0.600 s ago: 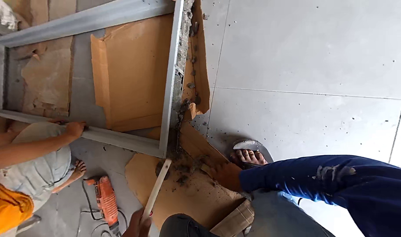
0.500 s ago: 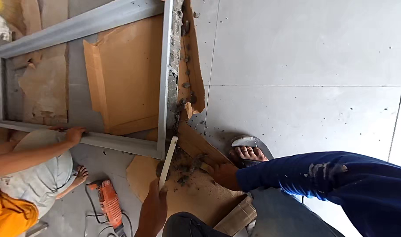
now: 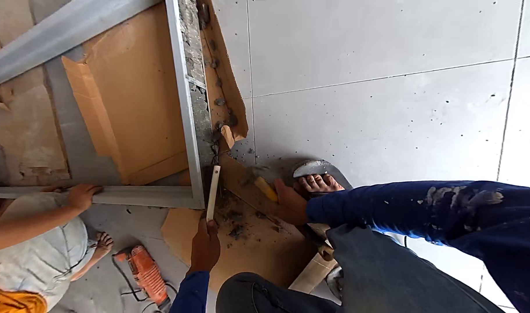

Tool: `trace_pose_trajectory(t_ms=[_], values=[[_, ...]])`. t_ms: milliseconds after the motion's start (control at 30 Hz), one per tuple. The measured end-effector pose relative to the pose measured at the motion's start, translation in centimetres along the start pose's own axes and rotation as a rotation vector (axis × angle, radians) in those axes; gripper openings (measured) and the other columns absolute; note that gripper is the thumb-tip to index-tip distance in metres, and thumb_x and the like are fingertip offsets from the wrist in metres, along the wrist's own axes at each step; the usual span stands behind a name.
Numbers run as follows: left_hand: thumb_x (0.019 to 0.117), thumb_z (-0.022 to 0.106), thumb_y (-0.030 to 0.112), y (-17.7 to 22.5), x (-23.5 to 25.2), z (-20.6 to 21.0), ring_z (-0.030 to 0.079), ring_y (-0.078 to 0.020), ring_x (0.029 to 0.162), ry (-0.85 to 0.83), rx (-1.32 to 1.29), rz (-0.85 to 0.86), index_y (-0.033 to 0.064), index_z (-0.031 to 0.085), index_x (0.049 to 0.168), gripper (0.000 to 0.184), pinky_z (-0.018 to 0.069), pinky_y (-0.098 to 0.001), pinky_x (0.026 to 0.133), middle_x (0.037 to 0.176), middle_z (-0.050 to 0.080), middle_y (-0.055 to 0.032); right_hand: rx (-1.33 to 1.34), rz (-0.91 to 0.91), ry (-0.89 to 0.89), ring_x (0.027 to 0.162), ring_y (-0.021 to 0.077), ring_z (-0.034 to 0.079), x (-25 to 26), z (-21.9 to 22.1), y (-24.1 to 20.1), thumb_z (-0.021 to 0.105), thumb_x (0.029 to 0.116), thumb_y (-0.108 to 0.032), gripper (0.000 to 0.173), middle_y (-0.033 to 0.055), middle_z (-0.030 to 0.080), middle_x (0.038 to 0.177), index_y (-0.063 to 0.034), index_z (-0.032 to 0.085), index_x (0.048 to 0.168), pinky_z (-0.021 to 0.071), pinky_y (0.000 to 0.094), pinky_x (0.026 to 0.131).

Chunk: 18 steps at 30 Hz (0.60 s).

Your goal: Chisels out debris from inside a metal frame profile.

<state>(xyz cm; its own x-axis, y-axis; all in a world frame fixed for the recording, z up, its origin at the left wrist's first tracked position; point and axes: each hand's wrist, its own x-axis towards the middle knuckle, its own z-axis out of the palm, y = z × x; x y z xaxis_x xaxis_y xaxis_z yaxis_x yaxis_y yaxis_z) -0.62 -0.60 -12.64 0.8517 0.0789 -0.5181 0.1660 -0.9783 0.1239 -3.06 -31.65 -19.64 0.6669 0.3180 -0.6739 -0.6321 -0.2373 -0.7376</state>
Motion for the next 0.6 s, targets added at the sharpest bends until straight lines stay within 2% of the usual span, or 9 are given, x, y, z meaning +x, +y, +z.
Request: trace_pose_trajectory(t_ms=[100,233,300,367,433,500,567,600], values=[[0.1113,0.034,0.039,-0.7,-1.8,-1.0,0.062,-0.0246,0.07,-0.085,-0.064,-0.077,0.0049,0.058,0.125,0.044,0.0549,-0.0481,0.066,0.081,0.061,-0.0101,0.034,-0.059,0.125,0.08,0.0254,0.07,-0.1,-2.2,-2.4,0.067,0.0934,-0.019,0.05,0.0112,0.067,0.096,-0.0114,0.043,0.136,0.0603,0.0478,0.07],[0.1104,0.035,0.034,-4.8,-10.3,-4.2,0.065,-0.0328,0.077,-0.273,-0.049,-0.198,-0.0022,0.064,0.122,0.048,0.0545,-0.0565,0.075,0.086,0.066,-0.0191,0.086,-0.254,0.294,0.074,0.0199,0.068,-0.3,-4.4,-5.6,0.068,0.0919,-0.017,0.047,0.0077,0.065,0.092,-0.0093,0.046,0.132,0.0599,0.0419,0.066],[0.1106,0.035,0.034,-5.7,-12.3,-4.4,0.06,-0.0257,0.065,-0.246,-0.066,-0.164,-0.0017,0.063,0.119,0.046,0.0525,-0.0486,0.064,0.076,0.061,-0.0126,0.12,-0.334,0.327,0.074,0.0182,0.067,0.0,-4.5,-7.1,0.067,0.0934,-0.016,0.046,0.0067,0.066,0.093,-0.0091,0.046,0.133,0.0599,0.0402,0.066],[0.1101,0.033,0.04,-2.9,-10.9,-4.9,0.056,-0.0196,0.058,-0.176,-0.13,-0.074,0.0012,0.062,0.118,0.049,0.0513,-0.0424,0.055,0.07,0.058,-0.0065,0.189,-0.417,0.324,0.077,0.0174,0.069,0.4,-4.3,-8.4,0.066,0.0951,-0.015,0.046,0.0065,0.068,0.098,-0.009,0.046,0.136,0.0609,0.0396,0.069],[0.1086,0.032,0.049,1.9,-7.2,-5.6,0.057,-0.0192,0.057,-0.091,-0.132,0.027,0.005,0.065,0.118,0.056,0.0526,-0.043,0.053,0.069,0.058,-0.0048,0.277,-0.452,0.268,0.076,0.018,0.069,0.8,-4.8,-9.3,0.062,0.0969,-0.013,0.048,0.008,0.069,0.106,-0.0087,0.043,0.141,0.0619,0.0391,0.067],[0.1087,0.032,0.05,7.3,-3.1,-7.7,0.061,-0.0229,0.061,-0.019,-0.049,0.114,0.0057,0.067,0.116,0.057,0.0542,-0.0475,0.057,0.072,0.061,-0.0076,0.339,-0.397,0.194,0.066,0.0212,0.069,1.0,-6.0,-10.2,0.059,0.1021,-0.016,0.049,0.0112,0.067,0.109,-0.01,0.038,0.147,0.0626,0.0401,0.057],[0.1102,0.031,0.047,11.7,0.6,-11.3,0.065,-0.0328,0.07,-0.046,0.106,0.142,0.0038,0.065,0.119,0.055,0.0544,-0.0576,0.065,0.078,0.063,-0.0153,0.313,-0.348,0.165,0.064,0.0234,0.068,1.6,-7.6,-10.7,0.057,0.1051,-0.02,0.048,0.0133,0.066,0.107,-0.0094,0.039,0.148,0.0621,0.0421,0.057],[0.1112,0.031,0.045,13.3,2.4,-13.1,0.066,-0.0376,0.076,-0.09,0.195,0.122,0.0029,0.064,0.122,0.055,0.054,-0.062,0.07,0.084,0.065,-0.0194,0.29,-0.328,0.163,0.062,0.0241,0.067,2.1,-8.3,-10.9,0.056,0.1056,-0.022,0.046,0.0142,0.066,0.101,-0.0082,0.041,0.147,0.0613,0.0425,0.056]])
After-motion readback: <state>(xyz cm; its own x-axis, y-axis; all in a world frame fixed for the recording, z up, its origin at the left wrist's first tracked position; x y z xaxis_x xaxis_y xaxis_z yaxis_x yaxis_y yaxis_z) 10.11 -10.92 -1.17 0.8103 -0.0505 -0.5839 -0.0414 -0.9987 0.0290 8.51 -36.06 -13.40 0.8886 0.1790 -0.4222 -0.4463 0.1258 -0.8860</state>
